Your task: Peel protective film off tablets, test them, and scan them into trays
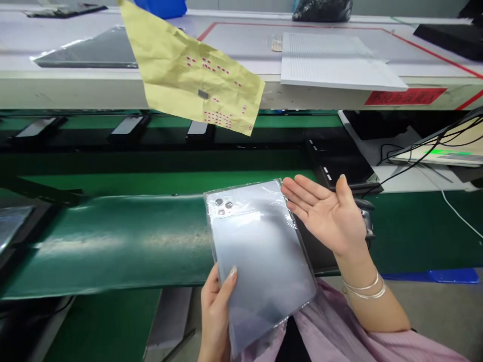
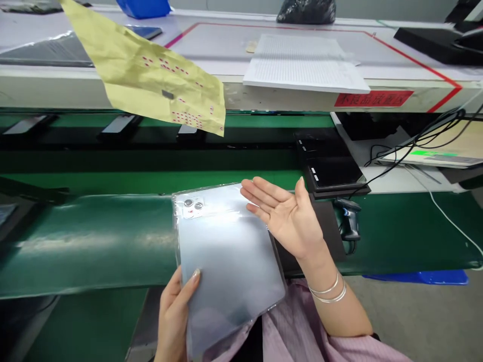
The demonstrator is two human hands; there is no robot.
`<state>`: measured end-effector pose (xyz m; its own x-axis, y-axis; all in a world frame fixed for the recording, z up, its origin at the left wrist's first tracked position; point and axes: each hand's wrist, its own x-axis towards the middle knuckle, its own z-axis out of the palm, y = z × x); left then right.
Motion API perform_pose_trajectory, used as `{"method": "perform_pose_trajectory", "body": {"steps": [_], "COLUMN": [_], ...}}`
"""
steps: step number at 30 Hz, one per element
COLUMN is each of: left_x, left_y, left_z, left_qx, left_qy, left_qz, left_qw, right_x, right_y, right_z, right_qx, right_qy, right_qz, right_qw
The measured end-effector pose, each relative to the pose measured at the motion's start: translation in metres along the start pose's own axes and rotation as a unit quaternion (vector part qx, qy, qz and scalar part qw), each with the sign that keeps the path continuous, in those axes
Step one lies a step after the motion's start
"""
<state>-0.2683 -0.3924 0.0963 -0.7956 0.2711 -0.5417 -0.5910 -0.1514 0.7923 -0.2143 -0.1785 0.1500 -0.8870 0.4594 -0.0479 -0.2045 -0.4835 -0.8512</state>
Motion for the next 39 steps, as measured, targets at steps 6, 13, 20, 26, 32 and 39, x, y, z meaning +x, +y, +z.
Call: {"method": "perform_pose_trajectory", "body": {"steps": [6, 13, 20, 26, 32, 39], "left_x": [0.023, 0.102, 0.130, 0.135, 0.145, 0.157], "left_y": [-0.018, -0.058, -0.059, -0.086, -0.103, -0.064], "left_z": [0.003, 0.007, -0.007, 0.005, 0.021, 0.011], "left_qx": [-0.015, 0.023, 0.004, 0.264, 0.468, 0.455], "left_qy": [-0.062, -0.127, -0.078, 0.101, 0.190, 0.104], "left_qz": [-0.034, -0.043, -0.006, 0.012, 0.024, -0.009], "left_qw": [0.997, 0.991, 0.997, 0.959, 0.863, 0.884], "right_x": [-0.011, -0.048, -0.053, -0.042, -0.051, -0.059], "right_y": [0.050, 0.074, 0.079, 0.080, 0.117, 0.149], "right_z": [-0.042, -0.125, -0.211, -0.226, -0.203, -0.196], "right_qx": [-0.156, -0.179, -0.301, -0.415, -0.319, -0.214], "right_qy": [0.133, 0.214, 0.331, 0.324, 0.181, 0.110], "right_qz": [0.059, 0.109, 0.123, 0.071, 0.150, 0.211], "right_qw": [0.977, 0.954, 0.886, 0.847, 0.918, 0.947]}}
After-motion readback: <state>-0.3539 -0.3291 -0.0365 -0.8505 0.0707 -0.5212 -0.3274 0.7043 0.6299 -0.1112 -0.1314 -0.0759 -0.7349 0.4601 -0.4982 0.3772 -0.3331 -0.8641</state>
